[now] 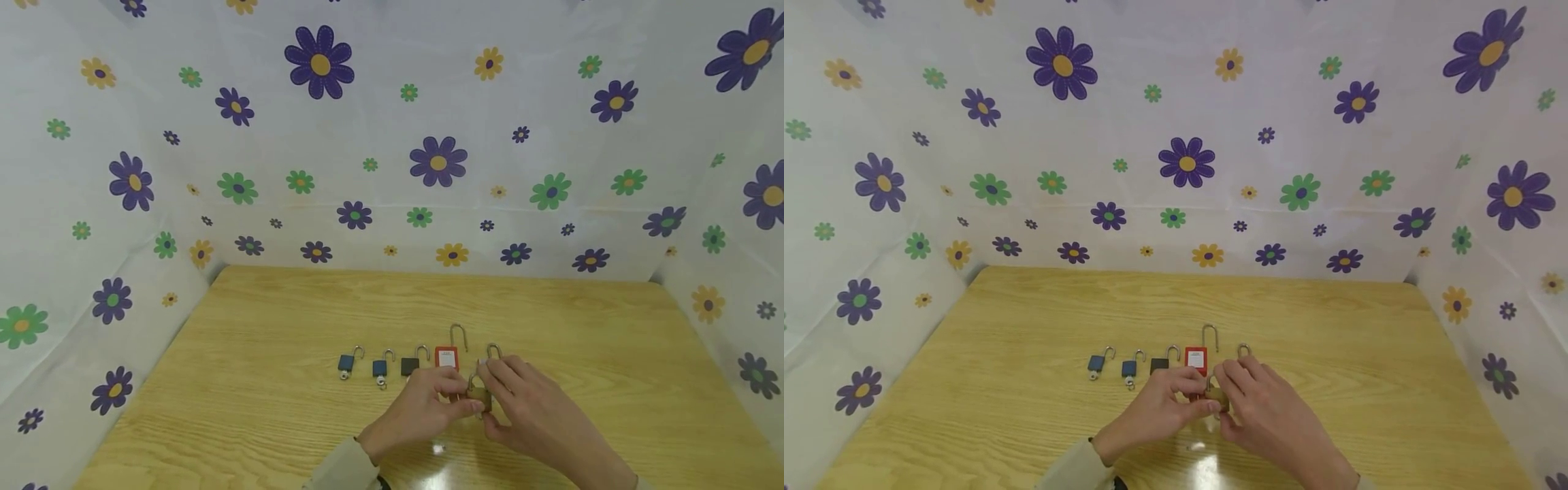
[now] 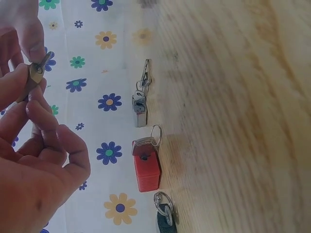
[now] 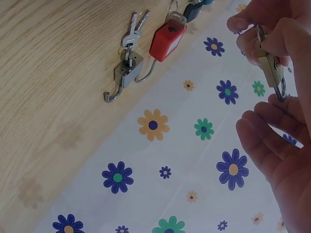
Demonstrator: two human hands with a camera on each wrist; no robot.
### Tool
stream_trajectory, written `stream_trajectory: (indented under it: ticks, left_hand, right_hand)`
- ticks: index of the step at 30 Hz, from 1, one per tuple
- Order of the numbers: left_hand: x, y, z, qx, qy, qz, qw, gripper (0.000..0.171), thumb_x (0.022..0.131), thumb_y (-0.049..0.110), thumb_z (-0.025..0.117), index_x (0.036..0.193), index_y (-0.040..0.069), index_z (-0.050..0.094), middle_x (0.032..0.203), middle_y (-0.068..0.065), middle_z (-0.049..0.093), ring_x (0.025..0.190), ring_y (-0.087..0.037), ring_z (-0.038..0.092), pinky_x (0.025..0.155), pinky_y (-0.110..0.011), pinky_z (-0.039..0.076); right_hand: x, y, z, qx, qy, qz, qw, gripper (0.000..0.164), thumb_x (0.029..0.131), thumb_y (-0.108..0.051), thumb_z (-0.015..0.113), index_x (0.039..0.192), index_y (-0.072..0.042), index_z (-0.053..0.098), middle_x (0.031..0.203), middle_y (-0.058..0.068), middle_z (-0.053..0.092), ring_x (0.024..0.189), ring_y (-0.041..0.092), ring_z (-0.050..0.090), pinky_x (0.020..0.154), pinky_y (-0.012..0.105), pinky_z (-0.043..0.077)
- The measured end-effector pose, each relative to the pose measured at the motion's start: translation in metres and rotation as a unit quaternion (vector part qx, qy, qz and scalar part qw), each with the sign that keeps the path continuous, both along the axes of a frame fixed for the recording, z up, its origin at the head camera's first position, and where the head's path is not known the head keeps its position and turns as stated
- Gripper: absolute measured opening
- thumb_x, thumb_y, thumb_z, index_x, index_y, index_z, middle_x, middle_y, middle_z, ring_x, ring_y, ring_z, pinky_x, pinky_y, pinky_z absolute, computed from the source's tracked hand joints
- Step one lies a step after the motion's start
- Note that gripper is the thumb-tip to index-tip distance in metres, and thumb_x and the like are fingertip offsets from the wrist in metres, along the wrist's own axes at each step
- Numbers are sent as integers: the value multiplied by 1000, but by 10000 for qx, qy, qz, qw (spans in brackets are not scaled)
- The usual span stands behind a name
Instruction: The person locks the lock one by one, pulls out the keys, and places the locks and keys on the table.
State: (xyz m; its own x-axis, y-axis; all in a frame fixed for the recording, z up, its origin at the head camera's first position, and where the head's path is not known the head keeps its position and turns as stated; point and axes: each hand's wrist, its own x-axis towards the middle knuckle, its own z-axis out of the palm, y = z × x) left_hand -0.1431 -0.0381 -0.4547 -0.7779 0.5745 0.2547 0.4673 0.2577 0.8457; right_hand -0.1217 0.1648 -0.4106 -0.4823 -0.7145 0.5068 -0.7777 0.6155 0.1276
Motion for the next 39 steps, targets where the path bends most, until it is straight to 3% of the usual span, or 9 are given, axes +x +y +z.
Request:
stream_trajectory:
  ticks: [6,14,20,24,27,31,39]
  left_hand:
    - [-1,1,1,67,77,-120,9999,41,93,26,67,59,4,59,80,0,68,68,-4,53,57,-15,43]
    - [0,5,1,150,365,-181,9991,37,92,21,69,60,4,63,80,-3,70,65,-1,51,52,-12,40]
    - [0,5,0,201,115,-198,9995,43,92,24,68,54,7,54,77,0,67,65,-2,52,53,-13,39]
    - [0,5,1,236,48,-234,9994,48,93,25,68,52,9,48,75,0,66,64,-2,51,53,-13,38]
    - [-1,6,1,211,109,-260,9994,46,93,24,67,53,7,53,75,0,67,63,-1,52,53,-12,38]
    - [0,6,3,156,143,-258,9994,41,93,24,68,58,4,63,77,-1,68,66,-1,54,54,-12,41]
    - [0,4,3,166,-23,-276,9995,40,92,25,68,59,3,64,77,-1,66,66,-2,53,55,-14,41]
  right_hand:
    - [-1,1,-2,119,179,56,9998,48,63,-21,77,103,4,67,96,12,65,82,24,56,70,33,56]
    - [-1,2,-6,109,333,99,9993,46,63,-20,73,100,5,66,89,10,62,74,21,52,62,28,54]
    - [-1,2,-7,-20,242,170,9996,39,62,-19,73,94,4,66,84,8,59,72,19,51,58,27,53]
    - [-1,2,-8,-37,272,226,9994,30,75,-19,60,92,4,66,83,9,59,72,20,50,57,27,52]
    - [-1,2,-9,-72,269,235,9993,30,75,-19,58,92,4,66,83,9,59,71,19,50,57,28,52]
    - [-1,2,-9,-201,254,262,9991,34,65,-18,66,91,4,67,81,9,59,71,19,49,55,28,52]
    - [-1,1,-11,-375,335,316,9982,37,66,-18,64,93,6,67,81,8,59,69,17,50,52,27,53]
